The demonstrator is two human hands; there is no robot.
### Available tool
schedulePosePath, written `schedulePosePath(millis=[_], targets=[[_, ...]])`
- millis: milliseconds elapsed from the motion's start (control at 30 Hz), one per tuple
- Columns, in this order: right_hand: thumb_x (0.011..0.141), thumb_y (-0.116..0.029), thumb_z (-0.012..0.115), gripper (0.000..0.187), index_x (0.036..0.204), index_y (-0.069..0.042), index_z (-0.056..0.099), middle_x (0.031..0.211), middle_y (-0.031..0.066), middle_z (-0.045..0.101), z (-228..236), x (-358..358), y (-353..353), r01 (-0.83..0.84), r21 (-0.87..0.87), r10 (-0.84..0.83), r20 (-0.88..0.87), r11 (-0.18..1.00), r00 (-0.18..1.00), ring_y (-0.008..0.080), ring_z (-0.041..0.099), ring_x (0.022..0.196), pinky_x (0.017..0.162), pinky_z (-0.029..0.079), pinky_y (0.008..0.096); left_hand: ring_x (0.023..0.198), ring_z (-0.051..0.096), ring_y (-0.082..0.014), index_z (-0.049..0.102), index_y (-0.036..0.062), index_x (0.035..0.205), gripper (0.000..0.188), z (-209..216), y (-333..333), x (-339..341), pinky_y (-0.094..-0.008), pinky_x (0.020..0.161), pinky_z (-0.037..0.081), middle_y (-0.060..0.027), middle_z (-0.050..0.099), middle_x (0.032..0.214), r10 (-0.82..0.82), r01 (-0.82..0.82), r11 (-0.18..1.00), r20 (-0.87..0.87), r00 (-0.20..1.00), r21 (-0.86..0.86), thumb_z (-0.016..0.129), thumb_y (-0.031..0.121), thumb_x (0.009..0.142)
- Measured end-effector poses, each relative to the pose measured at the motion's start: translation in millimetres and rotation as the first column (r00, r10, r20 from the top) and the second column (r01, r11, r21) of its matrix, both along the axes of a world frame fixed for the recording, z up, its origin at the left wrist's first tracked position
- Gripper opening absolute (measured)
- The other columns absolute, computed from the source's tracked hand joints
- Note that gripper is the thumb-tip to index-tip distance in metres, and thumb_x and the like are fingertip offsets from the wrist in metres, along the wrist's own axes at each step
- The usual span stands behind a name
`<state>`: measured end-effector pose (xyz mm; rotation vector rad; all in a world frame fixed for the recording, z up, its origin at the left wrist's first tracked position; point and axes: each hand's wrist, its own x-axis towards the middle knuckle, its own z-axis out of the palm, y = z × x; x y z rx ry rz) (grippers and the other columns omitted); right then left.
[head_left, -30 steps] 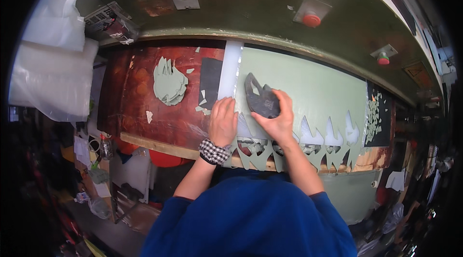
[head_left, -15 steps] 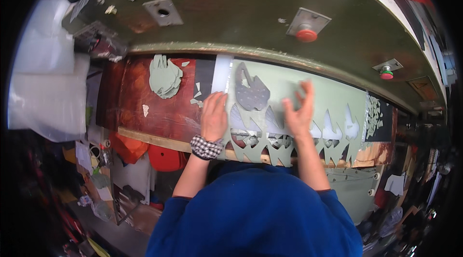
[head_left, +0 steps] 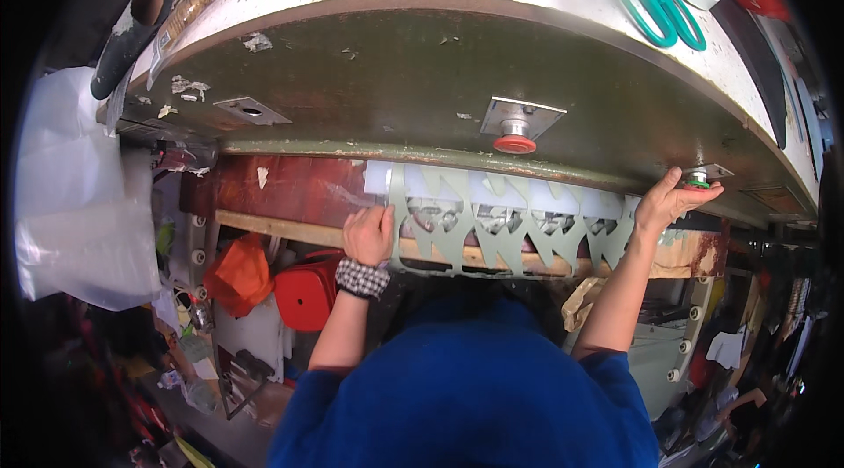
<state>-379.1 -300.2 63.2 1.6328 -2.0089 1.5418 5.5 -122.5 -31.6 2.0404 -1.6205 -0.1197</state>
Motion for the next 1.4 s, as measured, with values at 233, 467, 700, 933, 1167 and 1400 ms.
schedulePosePath(millis=[233, 467, 700, 933, 1167, 1400], targets=[[0.089, -0.044, 0.062, 0.077, 0.141, 0.004, 0.031, 0.139, 0.025, 0.04, -60.3, -88.3, 55.7, 0.155, 0.36, -0.136, -0.079, 0.92, 0.988, 0.0343, 0.039, 0.13, 0.104, 0.036, 0.0418, 0.061, 0.056, -0.0318, 0.058, 0.0073, 0.068, 0.023, 5.2, 0.3, -0.6, -0.0412, 0.059, 0.043, -0.012, 0.057, 0.063, -0.01, 0.009, 1.0, -0.035, 0.999, -0.018, 0.063, 0.021, 0.086], [0.094, -0.036, 0.057, 0.044, 0.115, 0.002, 0.063, 0.104, 0.0186, 0.068, -165.7, -244.9, 105.5, 0.134, 0.664, -0.216, 0.043, 0.735, 0.975, 0.0286, 0.063, 0.094, 0.086, 0.049, 0.0362, 0.077, 0.06, -0.0329, 0.066, 0.0068, 0.078, 0.014, -6.9, 17.0, -8.8, -0.0436, 0.072, 0.044, -0.0137, 0.064, 0.078, -0.002, -0.011, 0.998, -0.197, 0.98, -0.065, 0.06, 0.019, 0.083], [0.093, -0.021, 0.058, 0.037, 0.121, 0.003, 0.052, 0.108, 0.0171, 0.064, -147.1, -189.7, 7.4, 0.175, 0.275, -0.078, -0.332, 0.945, 0.94, 0.025, 0.062, 0.091, 0.08, 0.051, 0.0294, 0.078, 0.057, -0.0246, 0.061, 0.007, 0.075, 0.017, -30.8, 24.5, -20.5, -0.0373, 0.075, 0.042, -0.0052, 0.058, 0.073, -0.08, 0.031, 0.975, -0.22, 0.972, -0.221, 0.059, 0.021, 0.083], [0.09, -0.013, 0.061, 0.061, 0.142, 0.001, 0.033, 0.123, 0.0201, 0.056, -78.8, 70.1, 25.7, -0.645, 0.346, 0.586, 0.27, 0.681, 0.764, 0.0244, 0.06, 0.099, 0.082, 0.051, 0.032, 0.085, 0.058, -0.0246, 0.06, 0.0079, 0.099, 0.018, -18.5, 14.6, -32.9, -0.0381, 0.077, 0.045, -0.0076, 0.06, 0.084, 0.197, -0.247, 0.956, -0.276, 0.941, -0.158, 0.058, 0.022, 0.088], [0.067, -0.014, 0.082, 0.093, 0.144, -0.003, 0.032, 0.133, 0.023, 0.047, -90.7, 206.4, 102.8, -0.801, 0.33, 0.854, -0.033, 0.5, 0.519, 0.0349, 0.045, 0.124, 0.106, 0.035, 0.0445, 0.092, 0.055, -0.0231, 0.063, 0.008, 0.103, 0.029, -11.5, 10.3, -43.9, -0.0408, 0.08, 0.044, -0.0058, 0.058, 0.093, 0.033, -0.06, 0.966, -0.111, 0.993, -0.25, 0.06, 0.017, 0.076], [0.069, 0.001, 0.079, 0.096, 0.146, -0.006, 0.023, 0.128, 0.0213, 0.053, -65.3, 174.5, 57.4, -0.932, 0.082, 0.269, 0.945, 0.353, 0.185, 0.0272, 0.051, 0.119, 0.101, 0.04, 0.0374, 0.08, 0.059, -0.0248, 0.067, 0.0056, 0.097, 0.018, 20.7, -30.2, -41.9, -0.0393, 0.074, 0.042, -0.0084, 0.064, 0.081, 0.078, -0.098, 0.991, -0.197, 0.977, -0.094, 0.06, 0.019, 0.087]])
